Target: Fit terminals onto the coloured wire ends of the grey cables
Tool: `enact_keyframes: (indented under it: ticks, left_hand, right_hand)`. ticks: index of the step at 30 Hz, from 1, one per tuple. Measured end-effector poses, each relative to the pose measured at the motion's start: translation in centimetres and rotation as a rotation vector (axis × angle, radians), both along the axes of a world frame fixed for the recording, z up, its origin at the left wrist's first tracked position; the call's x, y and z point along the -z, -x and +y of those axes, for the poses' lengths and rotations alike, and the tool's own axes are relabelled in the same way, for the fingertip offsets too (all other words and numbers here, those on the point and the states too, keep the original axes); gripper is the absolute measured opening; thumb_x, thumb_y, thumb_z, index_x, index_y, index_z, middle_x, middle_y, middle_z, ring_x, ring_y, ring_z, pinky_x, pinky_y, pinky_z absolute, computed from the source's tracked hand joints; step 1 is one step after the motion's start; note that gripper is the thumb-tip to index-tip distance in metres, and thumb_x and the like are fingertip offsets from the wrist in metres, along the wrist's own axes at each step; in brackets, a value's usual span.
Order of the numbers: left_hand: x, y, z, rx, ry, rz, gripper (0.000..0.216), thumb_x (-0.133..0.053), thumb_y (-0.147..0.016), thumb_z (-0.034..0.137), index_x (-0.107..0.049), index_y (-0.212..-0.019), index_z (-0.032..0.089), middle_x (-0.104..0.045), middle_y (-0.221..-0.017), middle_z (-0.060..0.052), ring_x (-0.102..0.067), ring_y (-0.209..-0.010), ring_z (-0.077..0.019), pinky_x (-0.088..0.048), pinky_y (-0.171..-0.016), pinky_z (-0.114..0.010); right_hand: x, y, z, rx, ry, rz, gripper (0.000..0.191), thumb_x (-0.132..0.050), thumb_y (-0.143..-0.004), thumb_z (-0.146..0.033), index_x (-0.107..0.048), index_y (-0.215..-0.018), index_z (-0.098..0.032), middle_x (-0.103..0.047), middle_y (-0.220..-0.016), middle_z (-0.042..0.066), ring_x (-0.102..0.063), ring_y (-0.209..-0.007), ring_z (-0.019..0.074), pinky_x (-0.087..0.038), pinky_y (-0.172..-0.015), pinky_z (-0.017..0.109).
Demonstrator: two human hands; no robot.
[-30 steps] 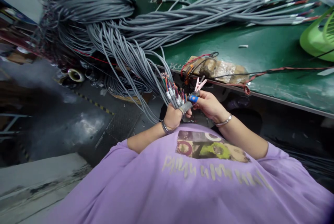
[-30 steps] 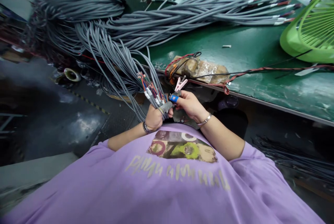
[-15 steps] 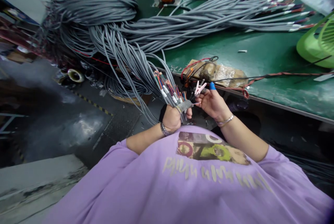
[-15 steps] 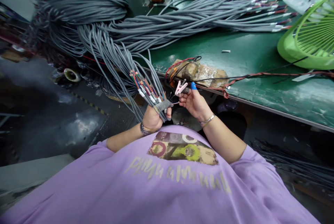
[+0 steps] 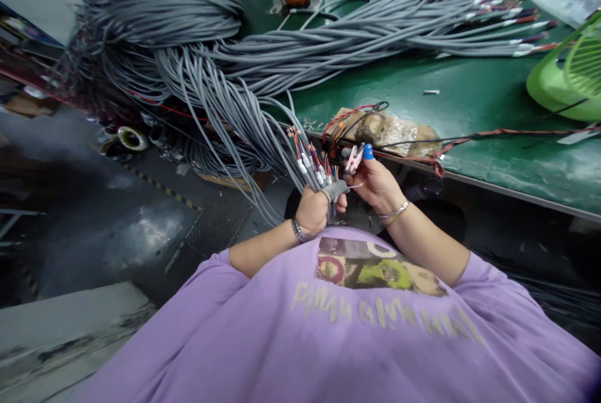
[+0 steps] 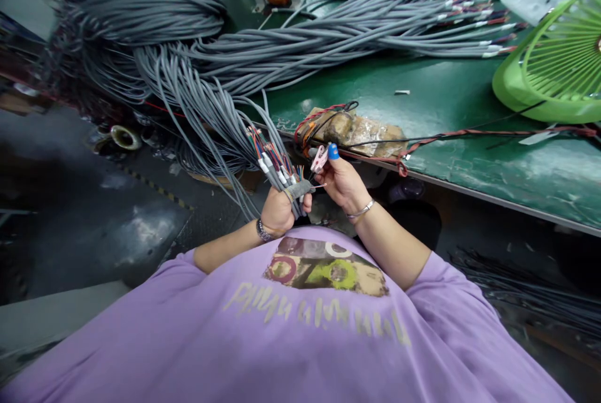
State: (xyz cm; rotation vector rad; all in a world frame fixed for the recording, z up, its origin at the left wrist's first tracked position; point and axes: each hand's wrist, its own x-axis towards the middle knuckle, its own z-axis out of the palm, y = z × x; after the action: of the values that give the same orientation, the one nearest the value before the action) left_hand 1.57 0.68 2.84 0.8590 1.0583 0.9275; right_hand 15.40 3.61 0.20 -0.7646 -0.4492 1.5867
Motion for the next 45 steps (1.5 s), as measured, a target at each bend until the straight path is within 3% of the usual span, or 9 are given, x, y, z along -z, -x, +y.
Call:
enact_keyframes:
  ticks: [3, 8, 11, 18, 23, 27, 34, 39, 45]
  left_hand:
    - [-0.1, -0.1, 0.0, 0.005, 0.003, -0.006, 0.031, -0.079, -0.064, 0.042, -0.062, -0.064, 0.016, -0.059, -0.048, 0.001, -0.050, -0.038, -0.0089, -0.042, -0.040, -0.022]
    - [-0.6, 0.2, -0.5, 0.002, 0.003, -0.021, 0.035, -0.080, -0.063, 0.045, -0.061, -0.061, 0.016, -0.058, -0.048, 0.001, -0.051, -0.038, -0.0087, -0.042, -0.039, -0.022]
    - [-1.0, 0.5, -0.9, -0.016, 0.009, -0.031, 0.036, -0.081, -0.062, 0.045, -0.062, -0.062, 0.015, -0.059, -0.047, 0.001, -0.050, -0.038, -0.0086, -0.042, -0.039, -0.021]
    - [-1.3, 0.1, -1.0, -0.104, 0.002, -0.046, 0.037, -0.082, -0.061, 0.046, -0.061, -0.062, 0.015, -0.058, -0.047, 0.002, -0.050, -0.038, -0.0082, -0.042, -0.039, -0.021]
    - [-1.0, -0.5, -0.7, -0.139, -0.016, -0.038, 0.035, -0.079, -0.063, 0.044, -0.061, -0.061, 0.014, -0.060, -0.049, 0.001, -0.052, -0.040, -0.0079, -0.044, -0.041, -0.020]
    - [-0.8, -0.6, -0.6, -0.143, -0.025, -0.030, 0.033, -0.078, -0.064, 0.042, -0.060, -0.060, 0.015, -0.060, -0.049, 0.001, -0.052, -0.040, -0.0082, -0.045, -0.041, -0.020]
    - [-0.8, -0.7, -0.5, -0.127, -0.008, 0.002, 0.035, -0.080, -0.064, 0.045, -0.061, -0.064, 0.015, -0.059, -0.049, 0.002, -0.053, -0.040, -0.0087, -0.046, -0.041, -0.021]
    - [-0.7, -0.8, -0.5, -0.102, -0.027, 0.016, 0.039, -0.080, -0.064, 0.047, -0.059, -0.058, 0.015, -0.059, -0.049, 0.001, -0.054, -0.042, -0.0093, -0.046, -0.043, -0.022]
    - [-0.4, -0.8, -0.4, -0.105, -0.018, 0.046, 0.039, -0.079, -0.065, 0.049, -0.061, -0.059, 0.015, -0.060, -0.049, 0.000, -0.054, -0.041, -0.0089, -0.044, -0.042, -0.021]
  right_hand:
    - [-0.2, 0.1, -0.1, -0.018, 0.037, 0.032, 0.050, -0.076, -0.070, -0.069, -0.068, -0.084, -0.023, -0.065, -0.072, -0.003, -0.056, -0.062, 0.0090, -0.044, -0.056, 0.023]
    - [-0.6, -0.3, -0.6, -0.079, 0.050, -0.042, 0.062, -0.053, -0.076, -0.085, -0.065, -0.082, -0.024, -0.066, -0.071, 0.001, -0.055, -0.060, 0.0130, -0.044, -0.054, 0.025]
    - [-0.7, -0.7, -0.7, -0.131, 0.036, -0.062, 0.066, -0.048, -0.077, -0.087, -0.064, -0.082, -0.024, -0.067, -0.072, 0.002, -0.054, -0.058, 0.0135, -0.045, -0.054, 0.026]
    - [-1.5, -0.7, -0.8, -0.100, 0.077, 0.001, 0.040, -0.077, -0.074, -0.058, -0.064, -0.081, -0.021, -0.068, -0.075, -0.001, -0.052, -0.058, 0.0097, -0.044, -0.053, 0.022]
    - [-1.9, -0.4, -1.0, -0.050, 0.132, -0.020, 0.048, -0.075, -0.072, -0.065, -0.063, -0.083, -0.020, -0.064, -0.070, -0.002, -0.051, -0.055, 0.0084, -0.043, -0.051, 0.021]
    - [-1.9, -0.5, -0.9, -0.025, 0.148, -0.048, 0.045, -0.082, -0.069, -0.059, -0.062, -0.076, -0.020, -0.057, -0.060, -0.005, -0.049, -0.052, 0.0071, -0.044, -0.051, 0.020]
    - [-1.4, -1.2, -0.9, -0.081, 0.136, 0.076, 0.027, -0.075, -0.081, -0.047, -0.071, -0.084, -0.021, -0.072, -0.079, -0.001, -0.059, -0.064, 0.0104, -0.049, -0.057, 0.022]
    - [-0.8, -1.3, -0.6, -0.091, 0.052, 0.053, 0.024, -0.075, -0.083, -0.045, -0.070, -0.082, -0.021, -0.073, -0.082, 0.000, -0.061, -0.069, 0.0126, -0.050, -0.061, 0.026]
    - [-0.8, -1.0, -0.4, -0.045, 0.094, 0.091, 0.020, -0.077, -0.082, -0.040, -0.071, -0.079, -0.021, -0.074, -0.082, 0.000, -0.061, -0.070, 0.0126, -0.049, -0.061, 0.026]
